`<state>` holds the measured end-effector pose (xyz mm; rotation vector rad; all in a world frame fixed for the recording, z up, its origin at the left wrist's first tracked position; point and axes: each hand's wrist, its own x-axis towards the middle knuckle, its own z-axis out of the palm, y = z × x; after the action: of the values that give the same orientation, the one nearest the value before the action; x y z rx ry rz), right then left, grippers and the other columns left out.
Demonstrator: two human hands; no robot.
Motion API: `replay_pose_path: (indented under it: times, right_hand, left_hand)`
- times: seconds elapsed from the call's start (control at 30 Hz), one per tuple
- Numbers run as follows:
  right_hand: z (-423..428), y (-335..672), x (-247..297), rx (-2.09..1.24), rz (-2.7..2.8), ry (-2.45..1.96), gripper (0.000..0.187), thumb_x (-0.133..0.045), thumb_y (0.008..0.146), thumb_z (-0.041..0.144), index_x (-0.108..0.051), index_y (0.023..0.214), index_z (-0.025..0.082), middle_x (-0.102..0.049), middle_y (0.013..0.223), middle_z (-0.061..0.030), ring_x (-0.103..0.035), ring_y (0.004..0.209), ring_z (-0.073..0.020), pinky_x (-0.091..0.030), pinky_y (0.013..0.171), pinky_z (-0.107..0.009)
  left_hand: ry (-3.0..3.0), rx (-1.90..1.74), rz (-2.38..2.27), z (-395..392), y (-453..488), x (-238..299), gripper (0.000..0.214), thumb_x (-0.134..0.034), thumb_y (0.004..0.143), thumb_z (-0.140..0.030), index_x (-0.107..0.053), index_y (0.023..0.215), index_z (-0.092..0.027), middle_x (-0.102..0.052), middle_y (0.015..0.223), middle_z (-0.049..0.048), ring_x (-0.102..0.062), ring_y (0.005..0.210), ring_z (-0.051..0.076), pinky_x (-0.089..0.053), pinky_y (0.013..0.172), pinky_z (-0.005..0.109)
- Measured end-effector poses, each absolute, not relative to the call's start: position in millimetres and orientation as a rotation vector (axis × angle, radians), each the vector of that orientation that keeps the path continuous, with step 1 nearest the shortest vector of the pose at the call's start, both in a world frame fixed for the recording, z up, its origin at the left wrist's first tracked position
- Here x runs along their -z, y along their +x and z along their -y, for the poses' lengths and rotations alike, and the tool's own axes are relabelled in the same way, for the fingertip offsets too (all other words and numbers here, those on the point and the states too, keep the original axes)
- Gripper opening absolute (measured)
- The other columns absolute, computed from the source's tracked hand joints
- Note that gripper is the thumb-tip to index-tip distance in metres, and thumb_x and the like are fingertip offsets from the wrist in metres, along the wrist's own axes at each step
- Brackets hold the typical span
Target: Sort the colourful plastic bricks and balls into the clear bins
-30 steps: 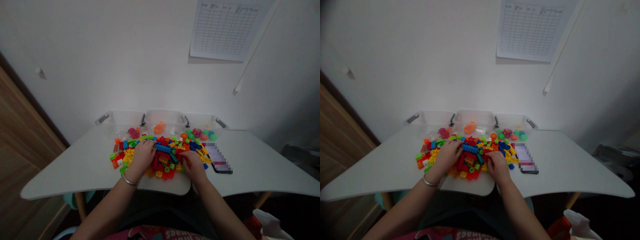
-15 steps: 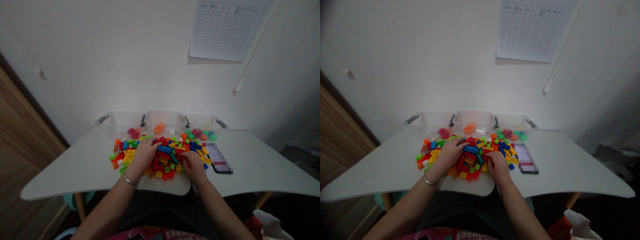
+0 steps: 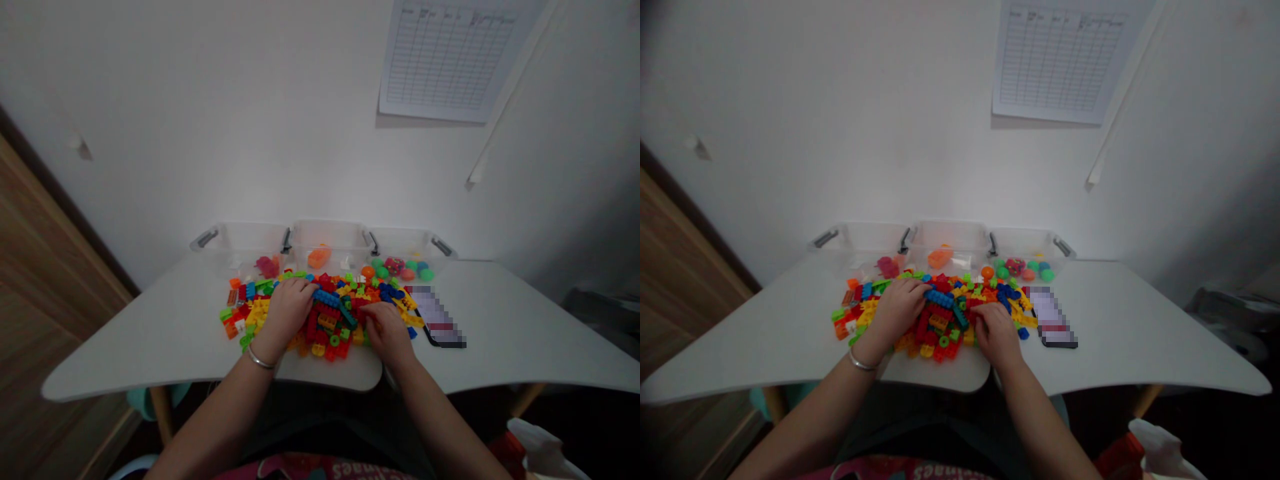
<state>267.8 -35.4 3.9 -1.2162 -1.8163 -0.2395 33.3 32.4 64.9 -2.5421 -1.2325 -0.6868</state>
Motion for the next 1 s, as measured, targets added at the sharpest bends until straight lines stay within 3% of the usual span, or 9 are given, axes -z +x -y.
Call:
replay_pose_path:
  times: [0.23,0.5,0.67,0.77,1.0]
  right_hand:
    - [35.2,267.4,-3.7,0.235,1.807,-1.204,0.022,-0.046,0.087,0.013,-0.063,0.099,0.021,-0.069,0.091,-0.0058,-0.061,0.088,-0.0214,-0.050,0.082,-0.039]
    - [34.9,268.4,-2.1,0.254,1.820,-1.205,0.021,-0.047,0.086,0.012,-0.062,0.098,0.020,-0.068,0.090,-0.0058,-0.061,0.088,-0.0215,-0.050,0.081,-0.038]
    - [34.6,268.3,-1.5,0.251,1.820,-1.205,0.021,-0.047,0.087,0.012,-0.062,0.099,0.020,-0.068,0.091,-0.0059,-0.060,0.089,-0.0214,-0.050,0.082,-0.039]
    - [35.1,267.7,-2.3,0.248,1.815,-1.204,0.021,-0.047,0.087,0.013,-0.062,0.099,0.021,-0.068,0.092,-0.0057,-0.061,0.089,-0.0212,-0.050,0.082,-0.039]
    - [36.2,266.5,-4.6,0.246,1.812,-1.217,0.022,-0.046,0.087,0.014,-0.063,0.099,0.021,-0.069,0.091,-0.0062,-0.062,0.089,-0.0221,-0.051,0.081,-0.040]
  left_hand:
    - [-2.535,0.805,1.209,-37.0,34.3,-59.8,0.024,-0.046,0.089,-0.014,-0.060,0.108,-0.016,-0.064,0.101,0.0101,-0.059,0.095,0.023,-0.050,0.087,0.038]
    - [-2.489,1.067,1.294,-40.7,23.9,-62.6,0.024,-0.052,0.082,-0.011,-0.059,0.104,-0.015,-0.058,0.118,0.0142,-0.056,0.110,0.025,-0.047,0.097,0.039]
    - [-2.599,1.159,1.635,-44.5,14.9,-67.0,0.021,-0.056,0.075,-0.015,-0.061,0.095,-0.017,-0.066,0.086,0.0062,-0.063,0.084,0.023,-0.051,0.081,0.039]
    - [-2.722,1.516,1.897,-47.7,9.8,-66.9,0.024,-0.059,0.073,-0.024,-0.060,0.096,-0.018,-0.063,0.075,0.0009,-0.062,0.070,0.018,-0.050,0.067,0.032]
    - [-2.762,2.525,2.160,-48.1,4.9,-70.6,0.034,-0.073,0.066,-0.034,-0.059,0.093,-0.017,-0.062,0.072,-0.0036,-0.056,0.060,0.008,-0.044,0.054,0.019]
